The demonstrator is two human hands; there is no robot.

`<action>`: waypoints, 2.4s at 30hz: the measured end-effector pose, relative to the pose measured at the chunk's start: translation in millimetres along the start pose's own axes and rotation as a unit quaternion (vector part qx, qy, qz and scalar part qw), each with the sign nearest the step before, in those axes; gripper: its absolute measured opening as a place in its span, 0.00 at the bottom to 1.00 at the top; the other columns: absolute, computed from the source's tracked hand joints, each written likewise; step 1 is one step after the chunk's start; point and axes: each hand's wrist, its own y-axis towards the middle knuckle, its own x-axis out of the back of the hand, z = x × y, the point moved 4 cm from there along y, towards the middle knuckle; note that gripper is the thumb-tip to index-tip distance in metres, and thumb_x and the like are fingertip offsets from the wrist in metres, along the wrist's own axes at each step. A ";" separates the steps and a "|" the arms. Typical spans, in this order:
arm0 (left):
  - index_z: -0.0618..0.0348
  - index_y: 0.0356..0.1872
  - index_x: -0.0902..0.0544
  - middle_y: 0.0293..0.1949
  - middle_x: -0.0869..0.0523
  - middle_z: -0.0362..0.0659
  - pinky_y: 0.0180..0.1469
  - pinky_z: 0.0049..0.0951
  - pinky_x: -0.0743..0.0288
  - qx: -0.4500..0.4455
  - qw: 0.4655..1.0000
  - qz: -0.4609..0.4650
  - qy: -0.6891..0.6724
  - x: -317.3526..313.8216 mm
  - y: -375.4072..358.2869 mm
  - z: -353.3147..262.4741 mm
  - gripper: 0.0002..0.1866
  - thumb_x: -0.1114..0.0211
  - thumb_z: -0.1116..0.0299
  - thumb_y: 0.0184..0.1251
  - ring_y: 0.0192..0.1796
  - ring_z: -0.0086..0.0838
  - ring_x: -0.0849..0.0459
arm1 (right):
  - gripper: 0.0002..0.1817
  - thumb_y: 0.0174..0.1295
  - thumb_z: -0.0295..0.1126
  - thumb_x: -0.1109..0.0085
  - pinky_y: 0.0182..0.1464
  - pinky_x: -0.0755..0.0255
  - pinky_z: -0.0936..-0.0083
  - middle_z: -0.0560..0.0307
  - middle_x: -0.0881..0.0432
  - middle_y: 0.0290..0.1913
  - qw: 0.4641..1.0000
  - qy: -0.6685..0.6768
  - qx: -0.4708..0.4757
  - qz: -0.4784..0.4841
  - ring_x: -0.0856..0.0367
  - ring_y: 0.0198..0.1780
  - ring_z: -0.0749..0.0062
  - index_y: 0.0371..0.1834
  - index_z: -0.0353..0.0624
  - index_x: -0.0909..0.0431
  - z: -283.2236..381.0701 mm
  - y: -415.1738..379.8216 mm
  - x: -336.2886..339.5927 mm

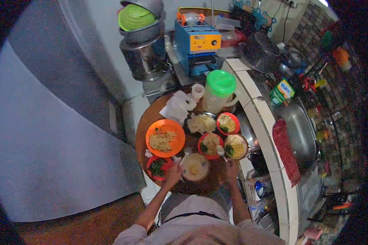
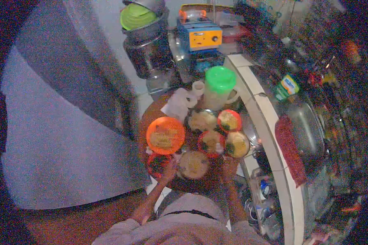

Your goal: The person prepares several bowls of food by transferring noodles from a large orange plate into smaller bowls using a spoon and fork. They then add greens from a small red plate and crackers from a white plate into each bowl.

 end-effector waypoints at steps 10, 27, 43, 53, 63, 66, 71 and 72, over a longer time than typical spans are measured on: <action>0.59 0.45 0.33 0.25 0.23 0.58 0.33 0.49 0.33 0.027 0.977 0.148 0.152 -86.0 5.2 -46.9 0.14 0.54 0.62 0.62 0.32 0.53 0.24 | 0.09 0.56 0.34 0.51 0.21 0.39 0.63 0.48 0.27 0.18 0.962 -0.171 -0.208 0.040 0.29 0.18 0.57 0.40 0.50 0.31 -89.3 9.2 84.5; 0.61 0.33 0.27 0.21 0.23 0.56 0.26 0.47 0.31 -0.016 0.967 0.025 0.252 -217.8 20.4 -62.4 0.13 0.55 0.62 0.62 0.25 0.51 0.23 | 0.16 0.59 0.40 0.56 0.35 0.32 0.54 0.41 0.24 0.32 0.972 -0.058 -0.074 0.214 0.25 0.33 0.46 0.48 0.51 0.29 -166.8 52.1 73.9; 0.61 0.33 0.26 0.20 0.22 0.55 0.28 0.47 0.30 0.062 0.948 -0.038 0.310 -214.4 13.1 -88.7 0.14 0.55 0.60 0.62 0.25 0.48 0.22 | 0.15 0.57 0.39 0.56 0.41 0.30 0.61 0.45 0.23 0.36 0.965 -0.059 -0.019 0.257 0.24 0.39 0.53 0.44 0.49 0.25 -120.7 71.9 93.4; 0.61 0.33 0.26 0.26 0.21 0.55 0.34 0.46 0.30 0.100 0.952 -0.011 0.288 -207.1 0.9 -119.8 0.15 0.56 0.59 0.63 0.30 0.50 0.22 | 0.13 0.56 0.36 0.54 0.39 0.29 0.62 0.46 0.22 0.33 0.949 -0.147 0.037 0.277 0.23 0.36 0.55 0.42 0.53 0.23 -104.6 82.7 103.3; 0.62 0.39 0.26 0.30 0.21 0.56 0.37 0.45 0.29 0.064 0.952 -0.022 0.298 -208.7 4.0 -84.4 0.15 0.56 0.61 0.62 0.33 0.48 0.22 | 0.10 0.54 0.36 0.51 0.27 0.31 0.61 0.49 0.24 0.20 0.933 -0.250 0.112 0.234 0.24 0.22 0.54 0.36 0.50 0.22 -115.8 87.5 74.7; 0.61 0.39 0.26 0.30 0.21 0.56 0.38 0.44 0.29 0.061 0.953 -0.023 0.297 -207.4 6.7 -94.1 0.15 0.55 0.61 0.62 0.33 0.47 0.21 | 0.09 0.53 0.35 0.51 0.29 0.31 0.60 0.49 0.23 0.21 0.934 -0.227 0.150 0.230 0.24 0.25 0.55 0.34 0.49 0.22 -101.2 82.5 84.4; 0.61 0.38 0.26 0.28 0.21 0.56 0.35 0.44 0.29 0.084 0.953 -0.009 0.292 -213.2 11.0 -87.7 0.15 0.55 0.61 0.62 0.31 0.48 0.22 | 0.09 0.51 0.35 0.50 0.32 0.30 0.58 0.49 0.22 0.24 0.904 -0.254 0.117 0.322 0.23 0.28 0.56 0.33 0.50 0.22 -128.9 72.6 61.4; 0.61 0.37 0.26 0.27 0.21 0.56 0.34 0.45 0.29 0.062 0.956 -0.032 0.286 -212.7 12.2 -89.5 0.14 0.55 0.61 0.63 0.30 0.48 0.22 | 0.09 0.50 0.35 0.50 0.32 0.30 0.59 0.50 0.22 0.25 0.909 -0.255 0.098 0.316 0.23 0.29 0.57 0.33 0.50 0.22 -128.4 71.6 63.8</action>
